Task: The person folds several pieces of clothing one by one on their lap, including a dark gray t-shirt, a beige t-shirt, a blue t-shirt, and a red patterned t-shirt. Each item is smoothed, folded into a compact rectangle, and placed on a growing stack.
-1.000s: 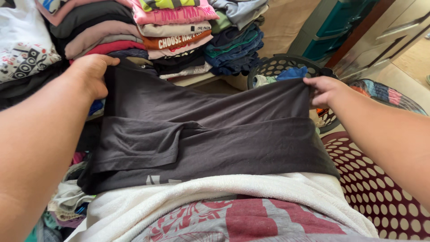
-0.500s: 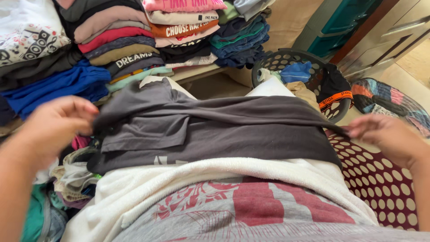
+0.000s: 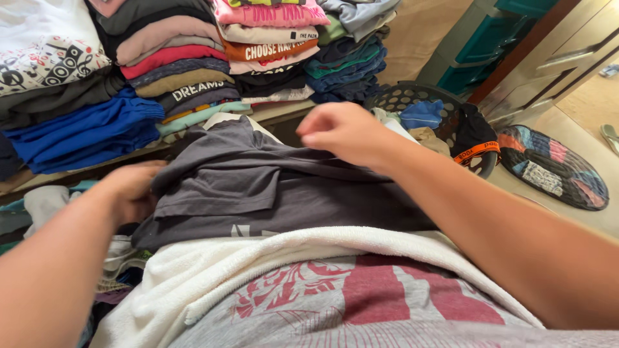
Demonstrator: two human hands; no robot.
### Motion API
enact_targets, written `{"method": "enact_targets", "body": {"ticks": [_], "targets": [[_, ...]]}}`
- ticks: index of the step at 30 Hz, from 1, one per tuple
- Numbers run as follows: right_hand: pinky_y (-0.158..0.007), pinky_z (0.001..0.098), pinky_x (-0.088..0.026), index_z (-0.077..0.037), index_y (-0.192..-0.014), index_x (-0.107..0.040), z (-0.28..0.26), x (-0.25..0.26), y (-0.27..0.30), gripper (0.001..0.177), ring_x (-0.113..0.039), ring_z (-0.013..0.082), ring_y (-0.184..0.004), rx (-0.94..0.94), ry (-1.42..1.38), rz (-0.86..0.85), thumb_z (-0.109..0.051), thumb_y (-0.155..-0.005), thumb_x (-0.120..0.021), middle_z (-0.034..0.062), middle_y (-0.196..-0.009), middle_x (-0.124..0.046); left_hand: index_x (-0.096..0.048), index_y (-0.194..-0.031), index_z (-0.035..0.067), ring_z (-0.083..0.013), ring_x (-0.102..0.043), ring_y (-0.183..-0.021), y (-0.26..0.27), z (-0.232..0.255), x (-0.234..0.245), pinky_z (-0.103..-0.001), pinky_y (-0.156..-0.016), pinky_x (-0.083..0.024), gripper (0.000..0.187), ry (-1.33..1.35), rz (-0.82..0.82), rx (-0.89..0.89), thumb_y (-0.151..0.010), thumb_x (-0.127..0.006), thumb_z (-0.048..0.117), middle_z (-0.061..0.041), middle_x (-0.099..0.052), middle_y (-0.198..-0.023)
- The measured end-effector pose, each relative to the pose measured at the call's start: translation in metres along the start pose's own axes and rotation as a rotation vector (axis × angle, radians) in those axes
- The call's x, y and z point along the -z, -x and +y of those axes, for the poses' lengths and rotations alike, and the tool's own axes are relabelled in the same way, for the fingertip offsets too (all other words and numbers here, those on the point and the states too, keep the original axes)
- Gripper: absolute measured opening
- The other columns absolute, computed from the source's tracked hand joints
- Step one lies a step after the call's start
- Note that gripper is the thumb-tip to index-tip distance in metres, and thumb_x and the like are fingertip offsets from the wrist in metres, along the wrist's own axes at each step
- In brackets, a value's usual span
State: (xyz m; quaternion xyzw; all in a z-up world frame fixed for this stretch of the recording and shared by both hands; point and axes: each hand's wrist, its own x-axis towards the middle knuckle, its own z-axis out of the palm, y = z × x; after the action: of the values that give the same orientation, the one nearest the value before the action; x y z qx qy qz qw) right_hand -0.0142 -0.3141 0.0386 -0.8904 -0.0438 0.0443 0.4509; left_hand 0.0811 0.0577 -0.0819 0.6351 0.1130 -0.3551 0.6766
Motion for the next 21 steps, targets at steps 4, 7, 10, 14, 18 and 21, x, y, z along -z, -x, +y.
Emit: {"method": "enact_targets", "body": {"ticks": [4,7,10,14,18,21], "targets": [[-0.067,0.0237,-0.054,-0.004,-0.101,-0.074,-0.020,-0.032,-0.046,0.021,-0.065,0.0072,-0.077,-0.014,-0.127,-0.088,-0.017,-0.085,-0.075,0.0014,-0.090,-0.072,-0.062,-0.123,0.014,-0.0171,-0.069,-0.093,0.000,-0.008,0.050,-0.031,-0.068,-0.051,0.024,0.246,0.080,-0.122,-0.102,-0.060,0.026,-0.006,-0.072,-0.119],[-0.061,0.0259,-0.052,-0.006,-0.103,-0.070,-0.026,-0.055,-0.067,0.024,-0.063,0.0076,-0.072,-0.083,-0.170,-0.074,-0.022,-0.085,-0.075,0.0000,-0.085,-0.069,-0.062,-0.128,0.011,-0.0122,-0.066,-0.094,0.002,-0.008,0.070,-0.019,-0.060,-0.044,0.027,0.355,-0.068,-0.274,-0.102,-0.066,0.014,-0.009,-0.072,-0.123],[-0.059,0.0271,-0.046,-0.005,-0.099,-0.074,-0.023,-0.072,-0.078,0.032,-0.055,0.0096,-0.065,-0.147,-0.083,-0.107,-0.035,-0.089,-0.076,0.0011,-0.076,-0.065,-0.063,-0.132,0.016,-0.0079,-0.065,-0.090,0.007,0.000,0.073,-0.021,-0.062,-0.047,0.036,0.297,0.148,-0.256,-0.097,-0.064,0.012,-0.002,-0.070,-0.117],[-0.058,0.0287,-0.046,-0.002,-0.091,-0.075,-0.013,-0.086,-0.089,0.038,-0.055,0.0110,-0.064,-0.227,-0.004,-0.058,-0.040,-0.090,-0.076,0.0023,-0.074,-0.066,-0.070,-0.123,0.011,-0.0104,-0.061,-0.077,0.014,0.013,0.066,-0.024,-0.060,-0.041,0.027,0.146,0.273,-0.241,-0.096,-0.065,0.011,-0.003,-0.071,-0.107],[-0.057,0.0290,-0.045,-0.004,-0.089,-0.074,-0.004,-0.092,-0.098,0.026,-0.055,0.0117,-0.063,-0.222,-0.071,-0.035,-0.030,-0.086,-0.080,0.0021,-0.075,-0.067,-0.076,-0.107,0.005,-0.0138,-0.061,-0.073,0.010,0.014,0.050,-0.031,-0.063,-0.047,0.013,-0.152,0.507,-0.323,-0.095,-0.070,0.006,-0.005,-0.072,-0.095],[-0.056,0.0284,-0.045,-0.005,-0.089,-0.073,0.000,-0.093,-0.103,0.020,-0.057,0.0102,-0.064,-0.162,-0.159,0.019,-0.023,-0.084,-0.081,0.0016,-0.076,-0.069,-0.078,-0.105,0.007,-0.0130,-0.058,-0.074,0.007,0.012,0.038,-0.030,-0.064,-0.047,0.014,-0.173,0.619,-0.398,-0.092,-0.073,0.009,-0.004,-0.073,-0.092]]}}
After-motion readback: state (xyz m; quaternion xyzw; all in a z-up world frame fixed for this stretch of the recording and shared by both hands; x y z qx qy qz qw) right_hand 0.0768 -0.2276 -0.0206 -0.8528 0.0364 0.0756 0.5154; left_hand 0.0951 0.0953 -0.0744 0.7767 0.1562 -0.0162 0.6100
